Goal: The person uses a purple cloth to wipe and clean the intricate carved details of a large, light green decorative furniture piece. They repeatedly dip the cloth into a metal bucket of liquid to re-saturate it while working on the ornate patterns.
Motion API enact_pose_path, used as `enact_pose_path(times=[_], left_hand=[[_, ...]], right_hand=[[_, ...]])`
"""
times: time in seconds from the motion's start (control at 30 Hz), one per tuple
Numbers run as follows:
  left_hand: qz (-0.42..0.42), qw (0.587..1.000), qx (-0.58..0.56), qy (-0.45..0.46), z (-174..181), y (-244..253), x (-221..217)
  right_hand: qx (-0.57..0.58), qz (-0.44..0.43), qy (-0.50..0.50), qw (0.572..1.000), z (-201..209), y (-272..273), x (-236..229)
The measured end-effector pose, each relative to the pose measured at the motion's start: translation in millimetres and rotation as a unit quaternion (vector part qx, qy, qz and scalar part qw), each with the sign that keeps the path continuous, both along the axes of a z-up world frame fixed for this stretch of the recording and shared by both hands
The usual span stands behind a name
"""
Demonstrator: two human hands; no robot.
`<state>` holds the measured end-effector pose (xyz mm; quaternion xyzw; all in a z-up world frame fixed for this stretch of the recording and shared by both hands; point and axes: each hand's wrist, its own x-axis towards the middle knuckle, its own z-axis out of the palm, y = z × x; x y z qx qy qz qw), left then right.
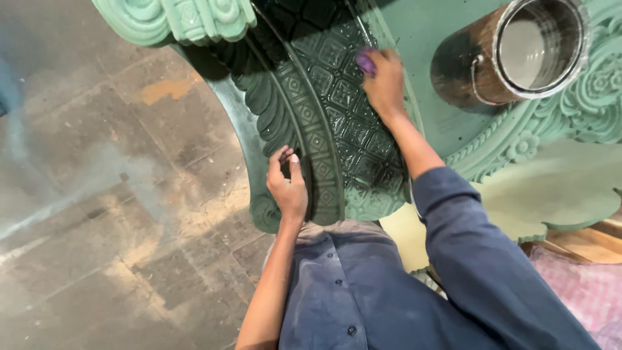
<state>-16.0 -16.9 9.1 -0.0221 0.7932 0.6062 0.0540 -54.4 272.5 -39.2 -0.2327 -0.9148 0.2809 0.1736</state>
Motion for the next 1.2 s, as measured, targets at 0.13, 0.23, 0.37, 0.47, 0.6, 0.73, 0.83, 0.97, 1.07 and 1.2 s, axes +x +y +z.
enact_pose_path(times=[0.13, 0.23, 0.37, 0.47, 0.6, 0.73, 0.83, 0.97, 1.07, 1.2], left_hand=[[0.013, 1.0, -0.02, 0.009, 1, -10, 3], [0.016, 1.0, -0.015, 0.0, 0, -13, 2], [0.012, 1.0, -0.009, 0.001, -3, -9, 0], [0.002, 1.0, -0.018, 0.004, -5, -9, 5], [0.012, 1.0, -0.013, -0.003, -2, -7, 2], [0.022, 1.0, -0.013, 0.014, 4, -8, -6], [0.032, 0.999, 0.011, 0.011, 4, -12, -8], [0.053, 0.998, 0.018, -0.003, 2, -10, -10], [0.049, 0.998, 0.029, -0.009, 0, -10, -5], [0.039, 0.999, 0.01, 0.014, 2, -6, -3]], right_hand=[[0.082, 0.199, -0.054, 0.975, 11, -48, 18], [-0.096, 0.222, -0.197, 0.95, 19, -61, 32], [-0.129, 0.152, -0.129, 0.971, 26, -30, 15], [0.035, 0.186, -0.13, 0.973, 25, -23, 15], [0.088, 0.221, -0.189, 0.953, 27, -28, 14], [0.119, 0.245, -0.297, 0.915, 32, -17, 9], [0.082, 0.252, -0.42, 0.868, 35, 2, -1], [0.04, 0.192, -0.336, 0.921, 40, 14, -12], [0.098, 0.215, -0.279, 0.931, 34, -16, 7], [0.058, 0.24, -0.287, 0.926, 38, -33, 29]])
